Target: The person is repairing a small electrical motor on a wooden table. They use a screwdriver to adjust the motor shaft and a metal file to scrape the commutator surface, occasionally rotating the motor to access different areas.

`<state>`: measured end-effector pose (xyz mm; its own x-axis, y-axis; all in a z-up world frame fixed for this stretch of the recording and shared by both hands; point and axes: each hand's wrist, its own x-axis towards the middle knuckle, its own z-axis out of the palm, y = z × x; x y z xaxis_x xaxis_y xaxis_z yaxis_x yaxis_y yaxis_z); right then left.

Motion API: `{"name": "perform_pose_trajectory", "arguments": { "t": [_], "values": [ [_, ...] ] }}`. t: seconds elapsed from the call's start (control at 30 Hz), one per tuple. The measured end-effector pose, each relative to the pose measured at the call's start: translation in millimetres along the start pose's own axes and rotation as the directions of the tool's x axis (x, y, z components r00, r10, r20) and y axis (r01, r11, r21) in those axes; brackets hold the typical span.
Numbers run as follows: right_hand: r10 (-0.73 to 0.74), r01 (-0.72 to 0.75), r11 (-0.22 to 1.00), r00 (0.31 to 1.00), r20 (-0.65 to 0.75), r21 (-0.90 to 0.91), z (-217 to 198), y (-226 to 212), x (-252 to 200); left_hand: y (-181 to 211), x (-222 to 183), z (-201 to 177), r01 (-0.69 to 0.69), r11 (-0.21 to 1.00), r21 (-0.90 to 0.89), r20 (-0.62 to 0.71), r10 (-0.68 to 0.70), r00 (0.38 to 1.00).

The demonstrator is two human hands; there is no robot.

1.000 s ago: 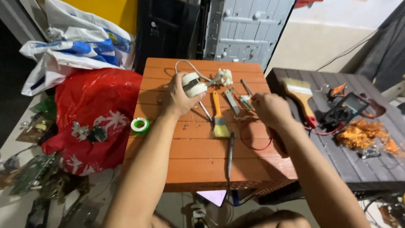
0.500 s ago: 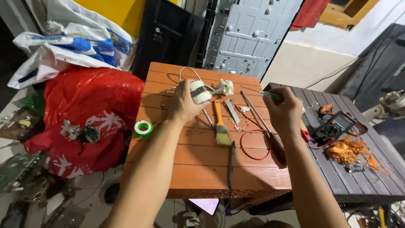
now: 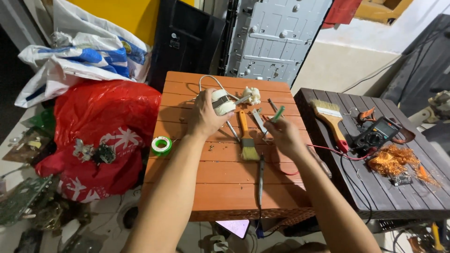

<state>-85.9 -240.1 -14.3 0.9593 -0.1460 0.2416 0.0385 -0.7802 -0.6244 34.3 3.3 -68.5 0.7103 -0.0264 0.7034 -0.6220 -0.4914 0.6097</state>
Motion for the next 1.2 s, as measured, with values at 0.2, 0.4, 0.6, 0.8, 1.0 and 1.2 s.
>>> {"name": "perform_pose_trajectory", "arguments": {
  "t": [0.2,0.4,0.6,0.8,1.0,1.2],
  "values": [
    [-0.344,0.321,0.939,0.844,-0.412,-0.126,-4.6,-56.5,6.7,-2.7,1.2,3.8,-0.054,0.997,-0.059,-0.061,0.05,0.997],
    [-0.889,0.585,0.442,0.386,-0.247,-0.68,27.2,-11.5,64.5,-3.1,1.2,3.3,0.047,0.998,-0.051,-0.01,-0.048,0.999],
    [-0.588,0.671,0.74,0.609,-0.532,-0.05,11.9,-57.4,22.9,8.1,0.0,-0.8,0.034,0.999,-0.012,0.022,-0.034,0.999],
    [-0.194,0.096,0.917,0.956,-0.221,-0.387,49.6,25.4,73.5,21.2,2.8,-3.9,0.136,0.981,-0.137,-0.176,-0.159,0.972],
    [0.172,0.261,0.321,0.929,-0.328,0.91,10.3,-29.9,49.7,34.3,11.0,-14.1,0.606,0.701,-0.377,-0.024,-0.661,0.75],
    [-0.305,0.311,0.95,0.92,0.246,0.015,49.9,-61.7,2.0,48.0,12.9,-4.0,0.634,0.555,-0.539,0.011,-0.748,0.664]
  ]
}}
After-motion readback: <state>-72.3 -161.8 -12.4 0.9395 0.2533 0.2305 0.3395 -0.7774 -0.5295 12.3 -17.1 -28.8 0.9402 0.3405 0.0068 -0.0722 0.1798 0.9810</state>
